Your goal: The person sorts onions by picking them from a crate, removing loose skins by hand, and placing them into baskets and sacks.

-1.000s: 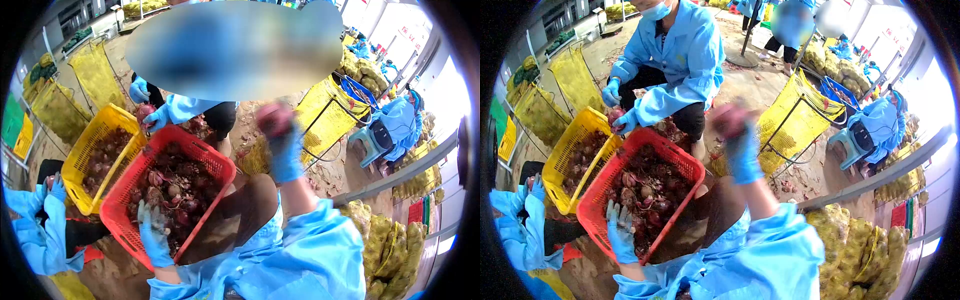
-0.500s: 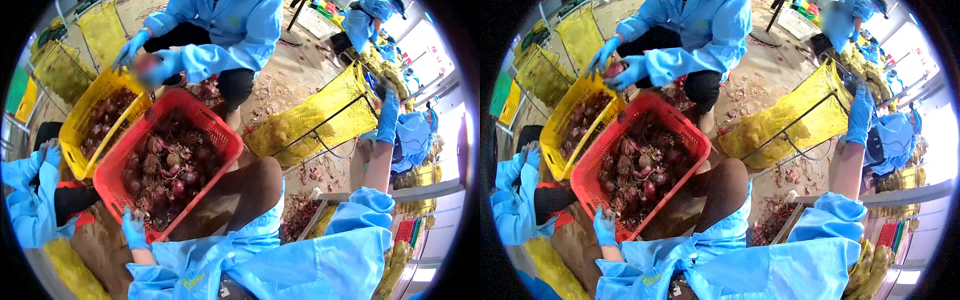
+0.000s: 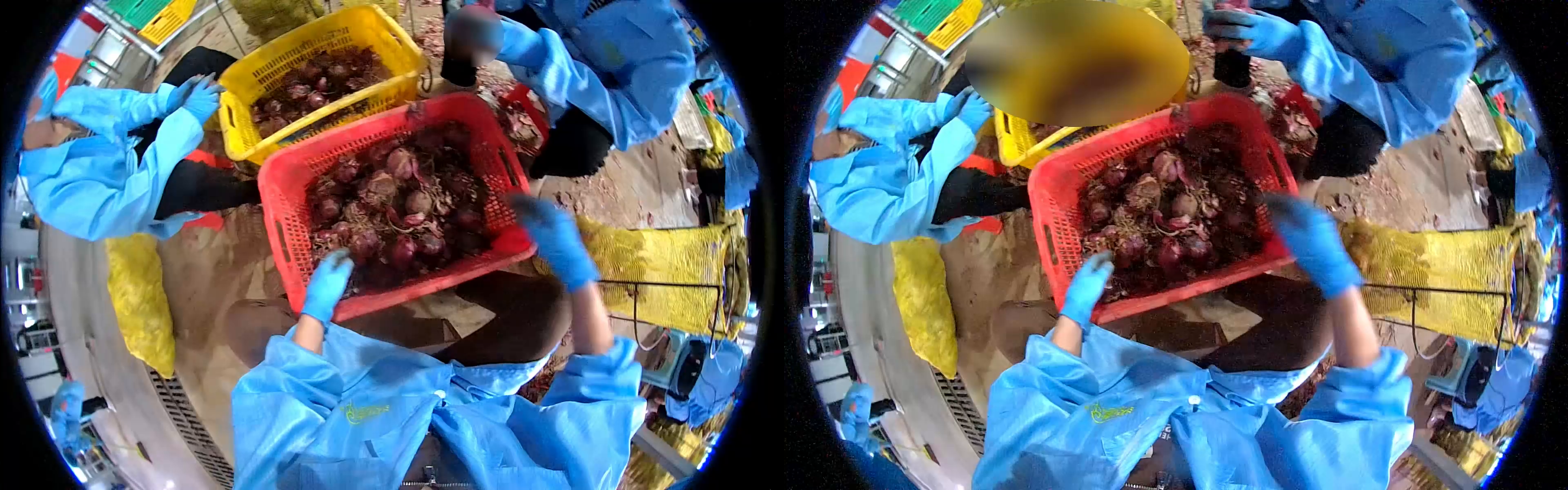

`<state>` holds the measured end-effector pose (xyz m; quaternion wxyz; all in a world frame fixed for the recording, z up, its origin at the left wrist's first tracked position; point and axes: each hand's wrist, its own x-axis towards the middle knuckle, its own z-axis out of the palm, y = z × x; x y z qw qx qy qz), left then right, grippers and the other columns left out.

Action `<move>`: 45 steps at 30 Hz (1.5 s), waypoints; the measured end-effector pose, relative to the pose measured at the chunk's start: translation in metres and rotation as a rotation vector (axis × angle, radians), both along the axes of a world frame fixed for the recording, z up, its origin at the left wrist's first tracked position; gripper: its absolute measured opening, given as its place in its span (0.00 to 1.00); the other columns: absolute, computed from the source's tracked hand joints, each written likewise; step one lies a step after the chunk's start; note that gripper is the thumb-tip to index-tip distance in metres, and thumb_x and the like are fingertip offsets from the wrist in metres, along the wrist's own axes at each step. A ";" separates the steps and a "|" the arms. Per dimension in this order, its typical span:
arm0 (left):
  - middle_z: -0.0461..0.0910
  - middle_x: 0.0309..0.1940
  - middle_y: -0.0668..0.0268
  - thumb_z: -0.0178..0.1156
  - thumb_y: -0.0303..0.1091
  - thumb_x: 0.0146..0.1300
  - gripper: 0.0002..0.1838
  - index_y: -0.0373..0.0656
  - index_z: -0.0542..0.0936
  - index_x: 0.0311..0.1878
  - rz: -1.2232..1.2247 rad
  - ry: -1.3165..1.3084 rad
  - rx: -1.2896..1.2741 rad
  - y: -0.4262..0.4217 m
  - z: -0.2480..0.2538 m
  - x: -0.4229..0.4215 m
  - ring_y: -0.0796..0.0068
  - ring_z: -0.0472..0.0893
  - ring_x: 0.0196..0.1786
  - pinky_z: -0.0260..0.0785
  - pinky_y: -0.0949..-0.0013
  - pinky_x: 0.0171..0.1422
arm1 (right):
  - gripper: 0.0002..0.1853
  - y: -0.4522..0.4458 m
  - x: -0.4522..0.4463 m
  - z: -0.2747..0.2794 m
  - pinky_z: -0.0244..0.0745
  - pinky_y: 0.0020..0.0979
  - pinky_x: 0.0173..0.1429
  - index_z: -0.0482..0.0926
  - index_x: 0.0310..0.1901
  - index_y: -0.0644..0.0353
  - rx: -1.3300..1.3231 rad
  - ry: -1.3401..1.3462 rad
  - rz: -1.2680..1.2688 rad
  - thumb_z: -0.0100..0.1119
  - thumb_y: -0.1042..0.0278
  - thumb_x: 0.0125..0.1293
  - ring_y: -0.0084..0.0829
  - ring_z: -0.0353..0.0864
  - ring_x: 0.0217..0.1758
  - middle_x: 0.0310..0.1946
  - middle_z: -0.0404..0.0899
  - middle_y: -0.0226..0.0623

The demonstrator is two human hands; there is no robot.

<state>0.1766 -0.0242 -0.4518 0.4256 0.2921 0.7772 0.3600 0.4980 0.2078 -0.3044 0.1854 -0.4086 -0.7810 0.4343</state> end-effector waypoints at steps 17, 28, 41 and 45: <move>0.71 0.58 0.57 0.50 0.44 0.63 0.25 0.41 0.69 0.60 -0.261 -0.036 -0.222 0.014 0.034 0.017 0.62 0.71 0.60 0.60 0.65 0.65 | 0.46 -0.025 -0.204 -0.235 0.69 0.42 0.54 0.55 0.63 0.58 -0.158 -0.265 -0.786 0.72 0.64 0.41 0.55 0.71 0.50 0.53 0.60 0.61; 0.65 0.61 0.64 0.53 0.43 0.64 0.29 0.58 0.58 0.67 0.537 -1.094 0.275 0.035 0.023 0.017 0.69 0.71 0.57 0.69 0.59 0.55 | 0.44 -0.091 -0.190 -0.153 0.60 0.32 0.65 0.51 0.65 0.62 -0.885 0.507 -0.023 0.66 0.72 0.47 0.32 0.64 0.60 0.57 0.63 0.40; 0.76 0.46 0.67 0.56 0.38 0.59 0.12 0.48 0.76 0.46 0.836 -1.366 0.227 0.021 -0.027 0.022 0.67 0.75 0.49 0.71 0.57 0.50 | 0.41 0.057 -0.247 -0.184 0.67 0.38 0.59 0.64 0.59 0.61 -0.183 -0.222 -0.417 0.70 0.53 0.44 0.44 0.71 0.56 0.53 0.69 0.52; 0.73 0.49 0.62 0.54 0.39 0.61 0.17 0.45 0.71 0.51 0.794 -1.556 0.389 0.026 -0.042 0.020 0.63 0.73 0.52 0.67 0.58 0.58 | 0.45 0.053 -0.251 -0.199 0.66 0.40 0.60 0.63 0.59 0.59 -0.049 -0.260 -0.401 0.71 0.56 0.37 0.50 0.69 0.56 0.53 0.67 0.54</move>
